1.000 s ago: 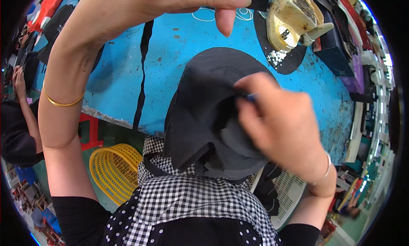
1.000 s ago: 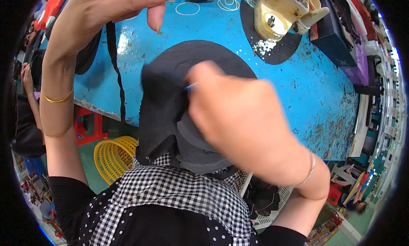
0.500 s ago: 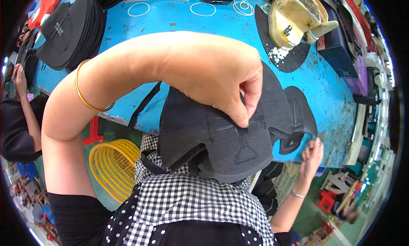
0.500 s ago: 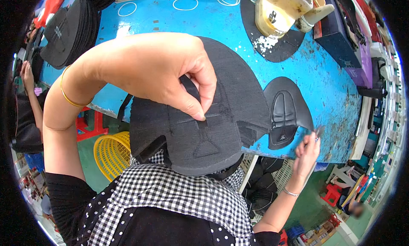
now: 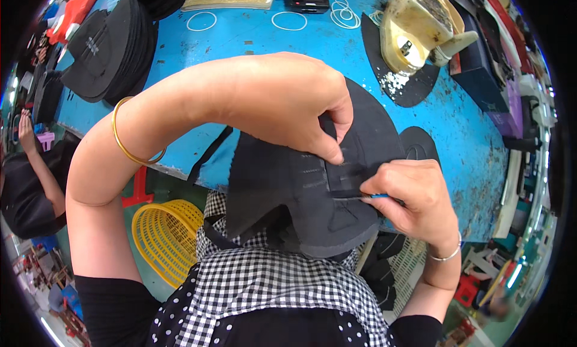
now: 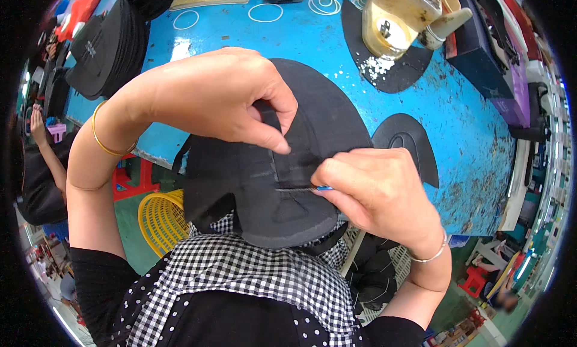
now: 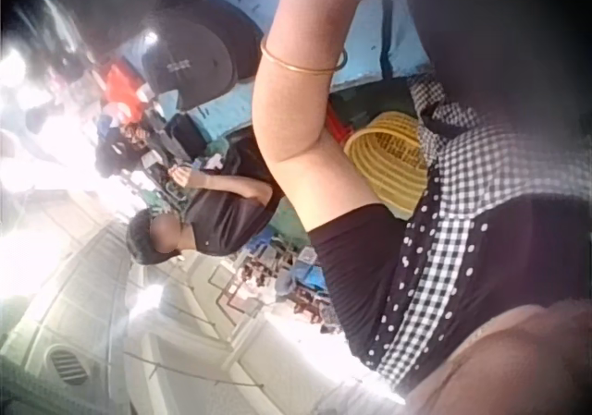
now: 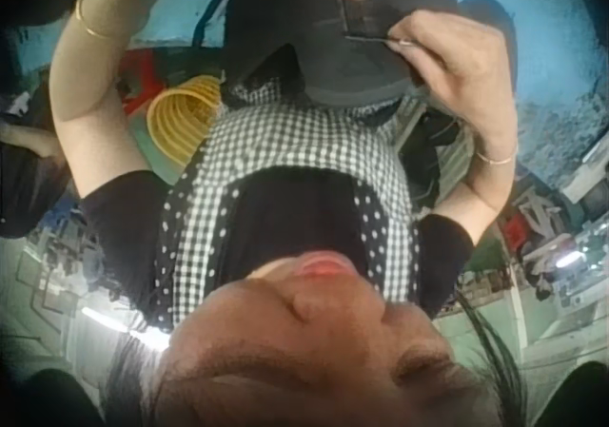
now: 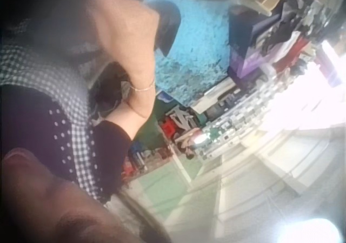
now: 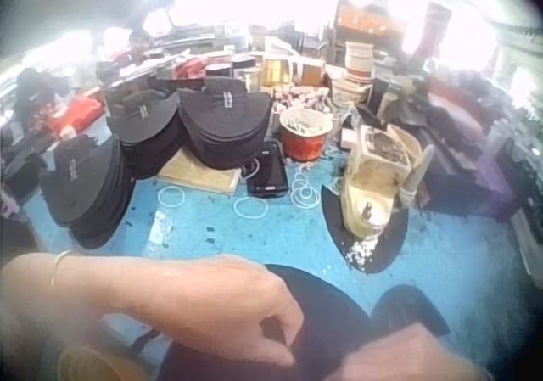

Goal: Applying adhesive to shoe components and trimming threads in a shoe factory workshop.

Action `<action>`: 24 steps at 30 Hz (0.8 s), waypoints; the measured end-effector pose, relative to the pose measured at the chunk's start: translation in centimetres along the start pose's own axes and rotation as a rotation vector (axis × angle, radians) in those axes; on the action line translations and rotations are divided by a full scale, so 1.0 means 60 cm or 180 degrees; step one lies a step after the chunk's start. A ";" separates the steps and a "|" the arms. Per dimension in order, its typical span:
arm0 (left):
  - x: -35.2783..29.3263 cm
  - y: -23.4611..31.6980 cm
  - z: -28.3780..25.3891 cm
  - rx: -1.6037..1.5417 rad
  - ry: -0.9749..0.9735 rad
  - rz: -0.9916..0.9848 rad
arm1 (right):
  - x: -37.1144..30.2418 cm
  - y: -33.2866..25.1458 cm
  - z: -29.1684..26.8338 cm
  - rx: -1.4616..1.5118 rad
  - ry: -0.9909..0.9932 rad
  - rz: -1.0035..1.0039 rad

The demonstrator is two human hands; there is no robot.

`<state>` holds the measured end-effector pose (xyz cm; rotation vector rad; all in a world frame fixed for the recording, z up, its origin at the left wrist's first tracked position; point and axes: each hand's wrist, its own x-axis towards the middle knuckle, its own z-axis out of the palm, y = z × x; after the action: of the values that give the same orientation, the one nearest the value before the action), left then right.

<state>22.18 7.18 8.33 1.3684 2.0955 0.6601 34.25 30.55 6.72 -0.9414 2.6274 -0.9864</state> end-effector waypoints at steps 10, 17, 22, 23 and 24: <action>0.003 -0.016 0.002 -0.0483 -0.0281 -0.0148 | 0.032 0.009 -0.022 -0.0173 -0.0113 0.0031; -0.007 -0.011 -0.007 -0.0468 -0.0300 -0.0073 | 0.051 -0.008 -0.032 -0.0432 0.0038 0.0443; -0.004 -0.012 -0.017 -0.0351 -0.0546 -0.0208 | 0.067 -0.001 -0.025 -0.0635 0.0066 0.0520; -0.004 -0.014 -0.016 -0.0393 -0.0540 -0.0157 | 0.071 0.001 -0.022 -0.0632 0.0000 0.0302; -0.004 -0.016 -0.014 -0.0422 -0.0530 -0.0190 | 0.075 0.001 -0.022 -0.0685 -0.0015 0.0280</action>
<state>21.07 6.56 8.37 1.2392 1.9185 0.6264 30.22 28.50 7.88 -0.8601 2.7857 -0.6912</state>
